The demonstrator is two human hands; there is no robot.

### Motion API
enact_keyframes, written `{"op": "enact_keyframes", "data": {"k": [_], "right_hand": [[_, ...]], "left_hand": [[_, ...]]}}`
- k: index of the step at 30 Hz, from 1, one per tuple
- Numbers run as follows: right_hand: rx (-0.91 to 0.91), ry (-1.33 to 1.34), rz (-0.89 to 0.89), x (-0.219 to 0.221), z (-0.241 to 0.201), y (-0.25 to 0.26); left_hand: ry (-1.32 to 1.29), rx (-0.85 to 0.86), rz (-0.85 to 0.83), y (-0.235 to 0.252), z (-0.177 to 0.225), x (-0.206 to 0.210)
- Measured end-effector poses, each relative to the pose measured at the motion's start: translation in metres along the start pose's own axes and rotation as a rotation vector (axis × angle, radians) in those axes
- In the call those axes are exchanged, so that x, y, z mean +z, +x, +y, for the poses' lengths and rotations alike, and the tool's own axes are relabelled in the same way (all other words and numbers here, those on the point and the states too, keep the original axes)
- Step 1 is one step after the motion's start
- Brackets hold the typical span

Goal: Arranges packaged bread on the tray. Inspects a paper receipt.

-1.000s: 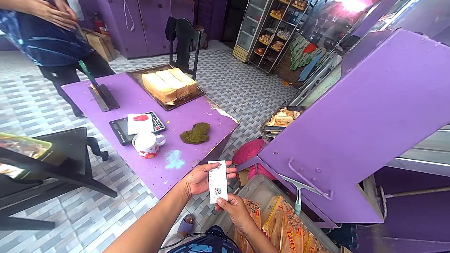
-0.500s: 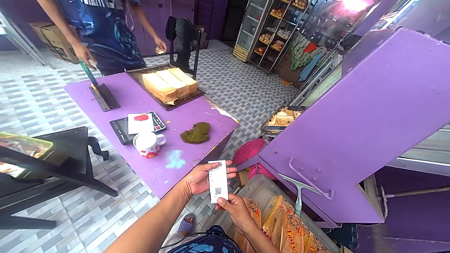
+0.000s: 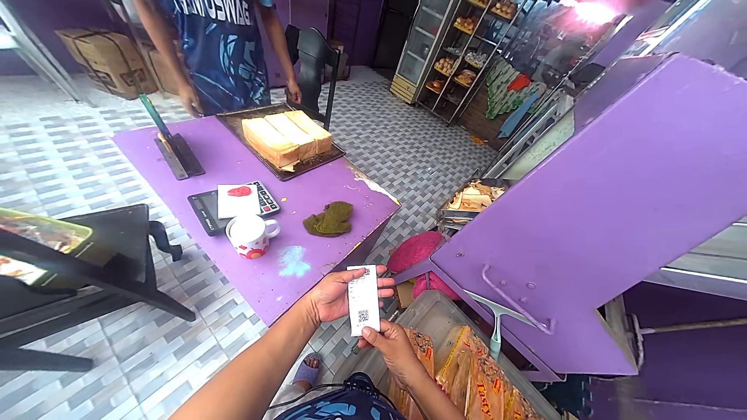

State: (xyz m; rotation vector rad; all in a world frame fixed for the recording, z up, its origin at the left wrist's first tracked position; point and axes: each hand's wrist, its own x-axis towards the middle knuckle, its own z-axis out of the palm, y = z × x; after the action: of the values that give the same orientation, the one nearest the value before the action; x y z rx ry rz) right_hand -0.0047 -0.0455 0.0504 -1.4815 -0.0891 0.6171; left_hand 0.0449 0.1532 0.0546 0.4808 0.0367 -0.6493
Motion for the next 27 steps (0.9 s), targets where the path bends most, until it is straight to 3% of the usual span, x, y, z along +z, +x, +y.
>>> {"op": "enact_keyframes", "data": {"k": [27], "right_hand": [[0.055, -0.009, -0.020, 0.003, 0.003, 0.009]], "left_hand": [[0.032, 0.049, -0.054, -0.002, 0.005, -0.016]]}}
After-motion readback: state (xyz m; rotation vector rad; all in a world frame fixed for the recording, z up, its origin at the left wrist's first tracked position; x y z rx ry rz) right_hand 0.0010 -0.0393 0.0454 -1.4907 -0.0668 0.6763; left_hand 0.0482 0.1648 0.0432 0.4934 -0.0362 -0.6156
